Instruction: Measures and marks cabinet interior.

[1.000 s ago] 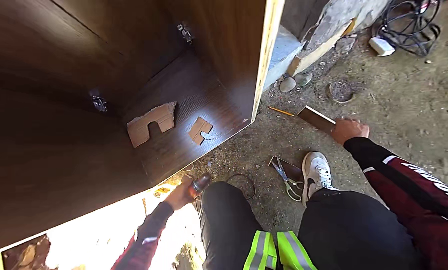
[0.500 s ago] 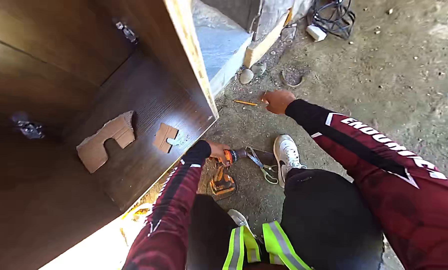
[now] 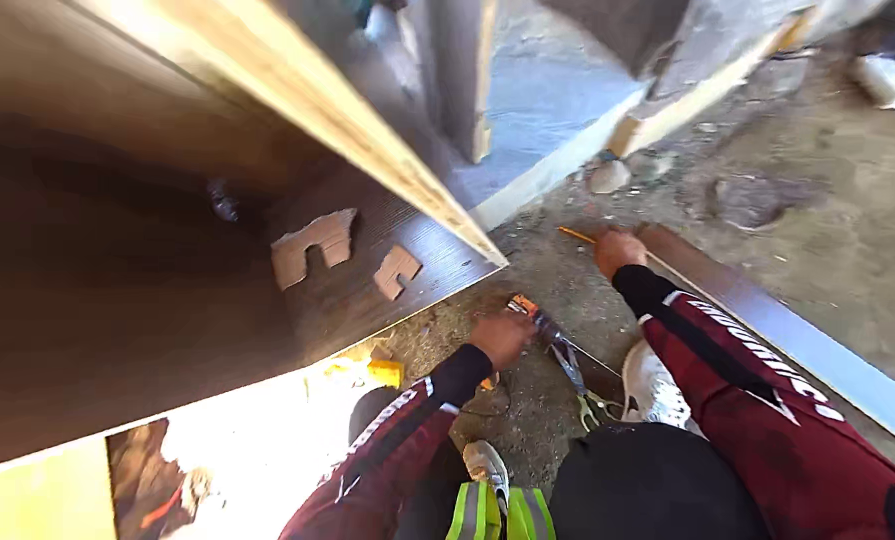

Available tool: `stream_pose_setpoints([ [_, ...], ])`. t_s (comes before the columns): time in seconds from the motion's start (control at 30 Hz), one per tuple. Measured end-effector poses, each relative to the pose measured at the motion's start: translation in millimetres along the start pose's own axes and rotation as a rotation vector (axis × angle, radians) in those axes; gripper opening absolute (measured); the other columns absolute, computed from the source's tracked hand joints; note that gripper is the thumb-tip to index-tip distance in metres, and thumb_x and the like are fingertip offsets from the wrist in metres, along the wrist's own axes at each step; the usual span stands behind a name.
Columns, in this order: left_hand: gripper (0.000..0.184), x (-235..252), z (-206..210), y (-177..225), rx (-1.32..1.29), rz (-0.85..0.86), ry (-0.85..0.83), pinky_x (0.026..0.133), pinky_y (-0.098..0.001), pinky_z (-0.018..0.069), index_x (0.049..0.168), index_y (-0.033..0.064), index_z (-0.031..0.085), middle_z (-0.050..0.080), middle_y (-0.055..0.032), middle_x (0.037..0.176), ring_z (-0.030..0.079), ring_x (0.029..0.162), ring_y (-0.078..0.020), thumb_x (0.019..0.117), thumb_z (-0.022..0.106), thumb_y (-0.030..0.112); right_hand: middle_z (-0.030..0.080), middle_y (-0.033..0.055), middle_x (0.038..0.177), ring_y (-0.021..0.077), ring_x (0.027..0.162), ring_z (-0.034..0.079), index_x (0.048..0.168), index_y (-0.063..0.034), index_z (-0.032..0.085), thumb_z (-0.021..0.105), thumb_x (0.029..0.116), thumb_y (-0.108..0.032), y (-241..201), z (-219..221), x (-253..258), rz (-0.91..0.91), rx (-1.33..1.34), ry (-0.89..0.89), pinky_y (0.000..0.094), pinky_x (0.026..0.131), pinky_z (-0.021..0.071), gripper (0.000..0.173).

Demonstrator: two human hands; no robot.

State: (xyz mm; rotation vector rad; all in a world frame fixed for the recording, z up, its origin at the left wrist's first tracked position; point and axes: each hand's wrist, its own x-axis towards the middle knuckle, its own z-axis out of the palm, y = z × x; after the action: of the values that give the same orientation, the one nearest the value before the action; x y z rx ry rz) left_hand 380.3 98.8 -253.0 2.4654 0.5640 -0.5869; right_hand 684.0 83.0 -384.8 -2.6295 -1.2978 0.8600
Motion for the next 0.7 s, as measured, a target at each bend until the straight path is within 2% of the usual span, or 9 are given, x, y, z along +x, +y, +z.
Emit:
stream_pose_setpoints([
  [0.1, 0.021, -74.0, -6.5, -10.6, -0.116, -0.017, 0.640, 0.099, -0.0445, 0.0577, 0.111, 0.0060, 0.076, 0.075, -0.0115, 0.115, 0.071, 0.112, -0.0261, 0.1006, 0.059, 0.013, 0.059, 0.0315, 0.134, 0.0545, 0.125, 0.055, 0.121, 0.0029, 0.067, 0.070, 0.0927, -0.009, -2.7, -6.4, 3.3, -0.012, -0.023, -0.032, 0.0771, 0.092, 0.0468, 0.031],
  [0.13, 0.020, -92.3, -12.6, -23.5, -0.119, -0.105, 0.803, 0.098, -0.0447, 0.0578, 0.110, 0.0041, 0.076, 0.075, -0.0133, 0.114, 0.071, 0.111, -0.0272, 0.0995, 0.061, 0.014, 0.058, 0.0319, 0.135, 0.0546, 0.125, 0.055, 0.123, 0.0038, 0.066, 0.069, 0.0938, -0.009, -2.3, -10.3, 1.5, -0.014, -0.052, -0.047, 0.0768, 0.092, 0.0470, 0.032],
  [0.2, 0.029, -116.3, -28.9, -61.9, -0.116, -0.337, 0.935, 0.106, -0.0482, 0.0525, 0.120, 0.0036, 0.072, 0.069, -0.0159, 0.127, 0.065, 0.122, -0.0304, 0.0996, 0.064, 0.022, 0.058, 0.0325, 0.135, 0.0557, 0.120, 0.058, 0.125, 0.0047, 0.064, 0.067, 0.0925, -0.006, -2.0, -20.3, -7.7, 0.012, -0.108, -0.075, 0.0764, 0.091, 0.0478, 0.034],
  [0.3, 0.064, -128.5, -45.8, -126.8, -0.197, -0.512, 0.848, 0.123, -0.0548, 0.0316, 0.151, 0.0079, 0.049, 0.035, -0.0163, 0.164, 0.033, 0.153, -0.0336, 0.0978, 0.067, 0.039, 0.063, 0.0361, 0.125, 0.0565, 0.116, 0.062, 0.137, 0.0025, 0.052, 0.064, 0.0939, -0.008, -8.3, -38.9, -35.9, 0.071, -0.164, -0.161, 0.0750, 0.091, 0.0482, 0.046],
  [0.33, 0.071, -128.0, -48.0, -142.2, -0.216, -0.513, 0.798, 0.126, -0.0562, 0.0259, 0.156, 0.0108, 0.043, 0.026, -0.0145, 0.169, 0.023, 0.157, -0.0335, 0.0980, 0.066, 0.044, 0.063, 0.0365, 0.124, 0.0568, 0.117, 0.061, 0.143, 0.0000, 0.048, 0.061, 0.0970, -0.009, -9.8, -46.8, -47.9, 0.059, -0.168, -0.187, 0.0751, 0.092, 0.0479, 0.048],
  [0.4, 0.069, -126.4, -47.7, -158.0, -0.234, -0.453, 0.711, 0.127, -0.0626, 0.0137, 0.158, 0.0136, 0.041, 0.023, -0.0111, 0.171, 0.013, 0.160, -0.0345, 0.1012, 0.061, 0.046, 0.063, 0.0349, 0.124, 0.0564, 0.118, 0.061, 0.139, -0.0026, 0.054, 0.055, 0.1020, -0.011, -8.3, -63.4, -75.6, -0.021, -0.161, -0.210, 0.0753, 0.093, 0.0471, 0.038],
  [0.5, 0.058, -125.5, -37.3, -177.2, -0.209, -0.347, 0.695, 0.125, -0.0671, 0.0076, 0.154, 0.0180, 0.050, 0.029, -0.0060, 0.170, 0.010, 0.160, -0.0358, 0.1015, 0.060, 0.041, 0.068, 0.0285, 0.118, 0.0486, 0.110, 0.066, 0.128, -0.0030, 0.066, 0.050, 0.1078, -0.018, -6.8, -87.8, -117.6, -0.141, -0.083, -0.271, 0.0702, 0.095, 0.0484, 0.029],
  [0.57, 0.055, -130.3, -31.8, -184.5, -0.218, -0.285, 0.674, 0.125, -0.0665, 0.0056, 0.152, 0.0201, 0.053, 0.030, -0.0024, 0.170, 0.009, 0.160, -0.0349, 0.1005, 0.062, 0.037, 0.070, 0.0237, 0.109, 0.0401, 0.091, 0.070, 0.124, -0.0030, 0.066, 0.051, 0.1086, -0.021, -13.5, -105.5, -145.9, -0.215, -0.041, -0.375, 0.0634, 0.085, 0.0542, 0.028],
  [0.7, 0.057, -139.1, -28.6, -189.7, -0.194, -0.210, 0.606, 0.126, -0.0660, 0.0016, 0.154, 0.0246, 0.051, 0.026, 0.0021, 0.171, 0.004, 0.161, -0.0339, 0.1006, 0.060, 0.044, 0.071, 0.0181, 0.098, 0.0306, 0.080, 0.070, 0.122, -0.0031, 0.066, 0.055, 0.1075, -0.017, -67.7, -157.4, -195.7, -0.390, -0.134, -0.588, 0.0530, 0.080, 0.0574, 0.023],
])
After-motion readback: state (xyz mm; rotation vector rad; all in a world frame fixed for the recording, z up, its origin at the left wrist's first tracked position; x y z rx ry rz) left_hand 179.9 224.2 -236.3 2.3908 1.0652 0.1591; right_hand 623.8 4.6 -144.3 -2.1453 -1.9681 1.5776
